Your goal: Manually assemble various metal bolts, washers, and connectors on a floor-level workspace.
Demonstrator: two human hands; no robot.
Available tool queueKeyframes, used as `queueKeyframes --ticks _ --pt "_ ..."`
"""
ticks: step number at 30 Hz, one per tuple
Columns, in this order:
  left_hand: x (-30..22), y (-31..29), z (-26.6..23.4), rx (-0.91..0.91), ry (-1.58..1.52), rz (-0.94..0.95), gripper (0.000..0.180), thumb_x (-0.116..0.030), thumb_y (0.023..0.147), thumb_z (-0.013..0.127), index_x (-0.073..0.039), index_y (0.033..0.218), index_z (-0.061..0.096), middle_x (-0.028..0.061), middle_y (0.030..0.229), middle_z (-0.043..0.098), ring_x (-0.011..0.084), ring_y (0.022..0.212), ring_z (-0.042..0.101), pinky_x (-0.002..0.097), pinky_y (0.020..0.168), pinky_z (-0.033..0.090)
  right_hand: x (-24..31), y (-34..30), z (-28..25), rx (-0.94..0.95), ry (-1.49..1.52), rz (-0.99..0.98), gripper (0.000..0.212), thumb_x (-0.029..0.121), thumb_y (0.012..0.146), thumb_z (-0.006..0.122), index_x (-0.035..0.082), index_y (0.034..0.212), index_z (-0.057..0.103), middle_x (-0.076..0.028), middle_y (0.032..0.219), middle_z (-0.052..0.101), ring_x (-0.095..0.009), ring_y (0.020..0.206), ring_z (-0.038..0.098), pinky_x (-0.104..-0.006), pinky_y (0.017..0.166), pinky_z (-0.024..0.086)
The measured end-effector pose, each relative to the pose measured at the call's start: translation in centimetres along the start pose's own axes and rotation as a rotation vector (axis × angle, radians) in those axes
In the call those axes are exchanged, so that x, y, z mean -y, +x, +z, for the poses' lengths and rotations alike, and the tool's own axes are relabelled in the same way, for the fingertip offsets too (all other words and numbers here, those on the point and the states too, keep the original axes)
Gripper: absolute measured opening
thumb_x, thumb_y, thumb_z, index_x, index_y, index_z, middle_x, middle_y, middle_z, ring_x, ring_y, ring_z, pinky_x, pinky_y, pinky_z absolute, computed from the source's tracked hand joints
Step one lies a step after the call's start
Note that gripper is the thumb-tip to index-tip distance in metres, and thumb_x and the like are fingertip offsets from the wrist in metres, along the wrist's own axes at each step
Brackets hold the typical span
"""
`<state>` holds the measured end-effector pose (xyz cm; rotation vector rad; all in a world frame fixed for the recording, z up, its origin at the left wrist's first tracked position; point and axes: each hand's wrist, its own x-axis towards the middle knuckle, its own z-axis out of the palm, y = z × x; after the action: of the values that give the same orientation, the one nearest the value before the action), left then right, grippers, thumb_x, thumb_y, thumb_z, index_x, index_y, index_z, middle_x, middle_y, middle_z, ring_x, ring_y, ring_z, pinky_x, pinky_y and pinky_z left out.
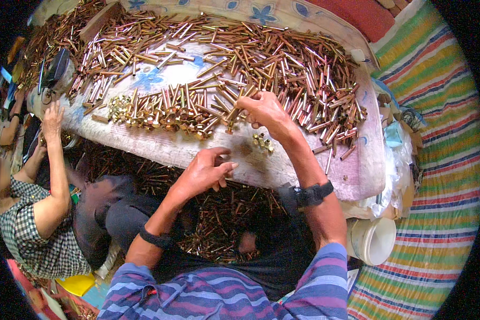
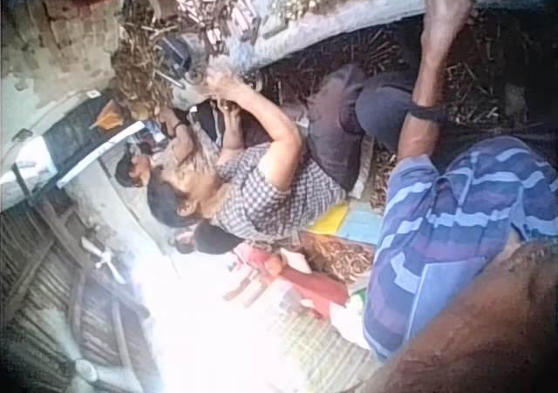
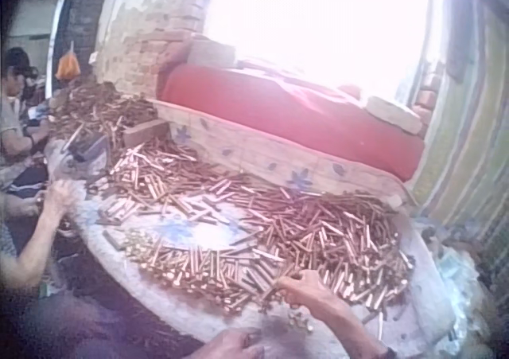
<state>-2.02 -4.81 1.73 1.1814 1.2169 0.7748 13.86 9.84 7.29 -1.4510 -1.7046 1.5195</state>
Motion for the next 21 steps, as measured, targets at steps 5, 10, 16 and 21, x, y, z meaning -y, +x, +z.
queueKeyframes --ticks 5,10,16,21 --pt "-0.4 0.5 0.1 -0.071 -0.274 0.037 0.085 -0.011 0.084 0.078 0.011 0.148 0.026 0.0256 0.115 0.063 0.0212 0.082 0.069 0.0286 0.056 0.058 0.2 -3.4 -1.0 -0.018 -0.076 -0.057 0.026 0.024 0.084 0.069 0.003 0.072 0.062 0.0 0.058 0.052 -0.008 0.049 0.044 -0.0262 0.046 0.033" --pt "-1.3 0.8 0.7 0.072 -0.361 0.09 0.073 -0.014 0.087 0.074 0.003 0.147 0.035 0.0228 0.12 0.061 0.0238 0.091 0.07 0.0305 0.061 0.061 -1.1 -6.7 -0.2 0.088 -0.095 -0.122 0.025 0.022 0.086 0.067 -0.002 0.094 0.071 0.0 0.071 0.062 -0.006 0.06 0.049 -0.0247 0.051 0.037" --pt "-0.6 1.1 1.8 0.098 -0.251 -0.031 0.024 -0.018 0.095 0.064 0.0 0.11 0.065 0.006 0.077 0.064 0.0114 0.059 0.058 0.024 0.046 0.046 -3.9 -7.1 0.3 0.094 -0.197 -0.215 0.036 0.029 0.085 0.067 -0.006 0.089 0.071 -0.012 0.071 0.067 -0.012 0.068 0.061 -0.0319 0.061 0.05" --pt "-0.7 1.4 2.6 0.055 -0.26 -0.065 0.023 -0.027 0.096 0.065 -0.005 0.091 0.066 -0.0019 0.064 0.055 0.0047 0.048 0.043 0.0224 0.041 0.028 -2.7 -7.9 -1.3 0.185 -0.113 -0.168 0.032 0.03 0.094 0.069 -0.002 0.094 0.072 -0.003 0.071 0.064 -0.007 0.056 0.055 -0.0258 0.051 0.044"
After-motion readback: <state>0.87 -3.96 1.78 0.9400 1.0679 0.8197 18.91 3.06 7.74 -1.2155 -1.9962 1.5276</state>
